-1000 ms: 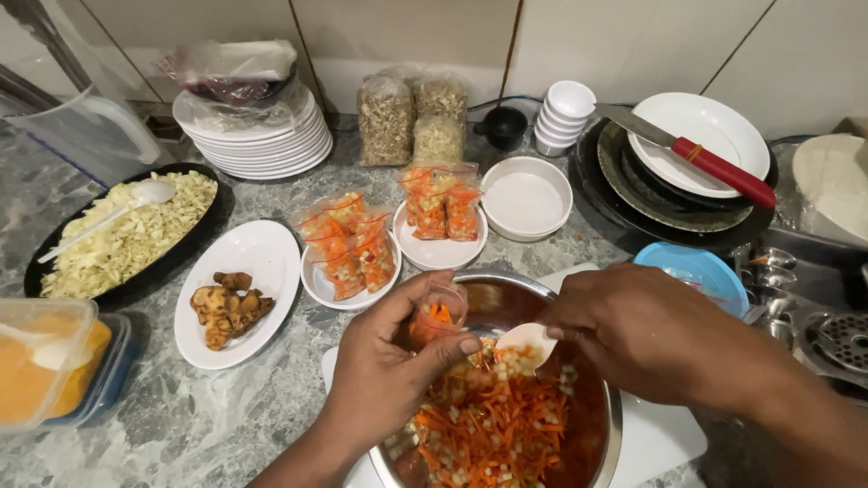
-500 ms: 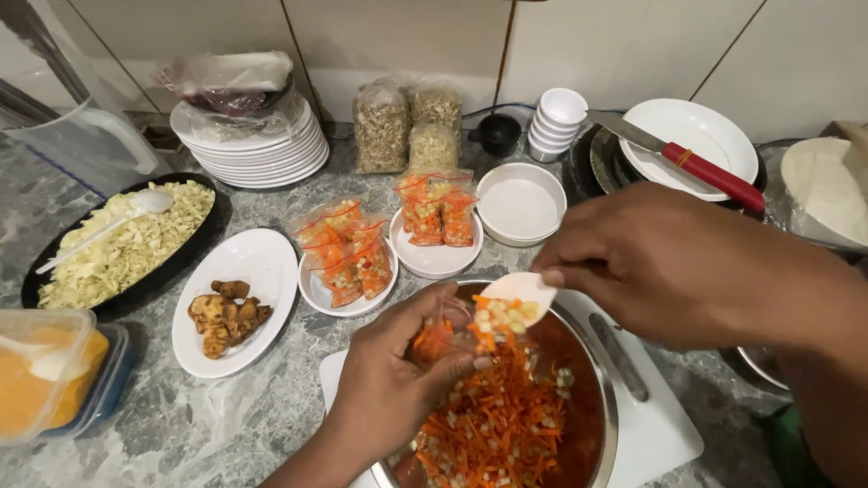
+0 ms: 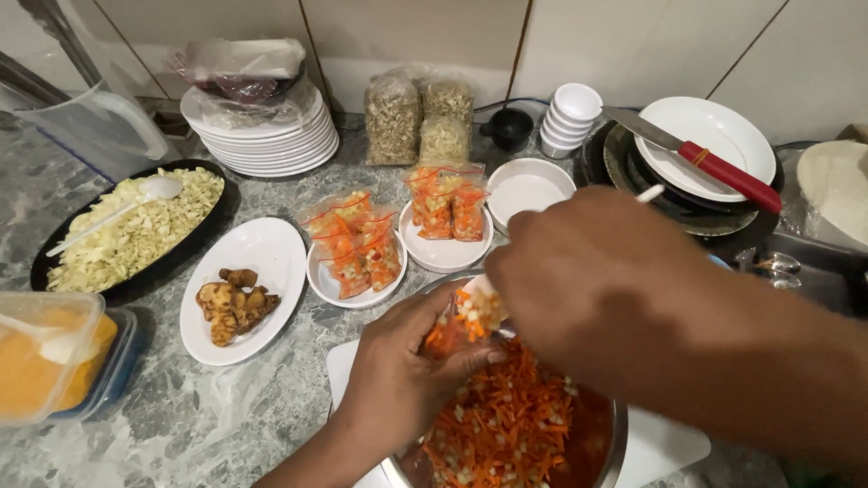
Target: The person uses a spoon to transfer a mixture of shredded carrots and other chopped vegetables from a large metal bowl into small plastic bags, then places the filled bags into a white container.
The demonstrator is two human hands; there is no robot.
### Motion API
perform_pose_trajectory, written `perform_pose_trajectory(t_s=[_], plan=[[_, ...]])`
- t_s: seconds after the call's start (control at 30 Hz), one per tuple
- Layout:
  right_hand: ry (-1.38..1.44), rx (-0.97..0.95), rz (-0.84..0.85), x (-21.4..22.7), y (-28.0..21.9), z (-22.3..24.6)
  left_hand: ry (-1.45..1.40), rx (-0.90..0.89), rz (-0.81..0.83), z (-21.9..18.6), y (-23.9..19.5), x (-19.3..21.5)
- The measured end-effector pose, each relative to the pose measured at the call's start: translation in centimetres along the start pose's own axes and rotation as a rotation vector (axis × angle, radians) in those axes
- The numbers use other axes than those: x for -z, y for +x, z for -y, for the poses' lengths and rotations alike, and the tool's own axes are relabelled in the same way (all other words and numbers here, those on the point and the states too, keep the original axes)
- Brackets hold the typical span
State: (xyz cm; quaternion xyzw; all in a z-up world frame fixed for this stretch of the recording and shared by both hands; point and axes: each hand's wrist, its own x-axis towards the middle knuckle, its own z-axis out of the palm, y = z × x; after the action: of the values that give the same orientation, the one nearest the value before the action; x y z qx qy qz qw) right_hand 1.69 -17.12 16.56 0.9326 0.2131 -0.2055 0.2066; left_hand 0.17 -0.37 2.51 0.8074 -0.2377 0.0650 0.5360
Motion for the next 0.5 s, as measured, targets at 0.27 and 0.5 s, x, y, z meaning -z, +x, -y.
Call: perform_pose_trajectory(t_s=[0.27, 0.5], plan=[[0.082, -0.003, 0.001, -0.4, 1.2, 2.1, -0.028, 0.03, 0.013, 0.2, -0.1, -0.1], [-0.142, 0.119, -0.172, -1.9, 0.1, 1.9, 0.03, -0.02, -0.008, 0.5, 0.0, -0.3]])
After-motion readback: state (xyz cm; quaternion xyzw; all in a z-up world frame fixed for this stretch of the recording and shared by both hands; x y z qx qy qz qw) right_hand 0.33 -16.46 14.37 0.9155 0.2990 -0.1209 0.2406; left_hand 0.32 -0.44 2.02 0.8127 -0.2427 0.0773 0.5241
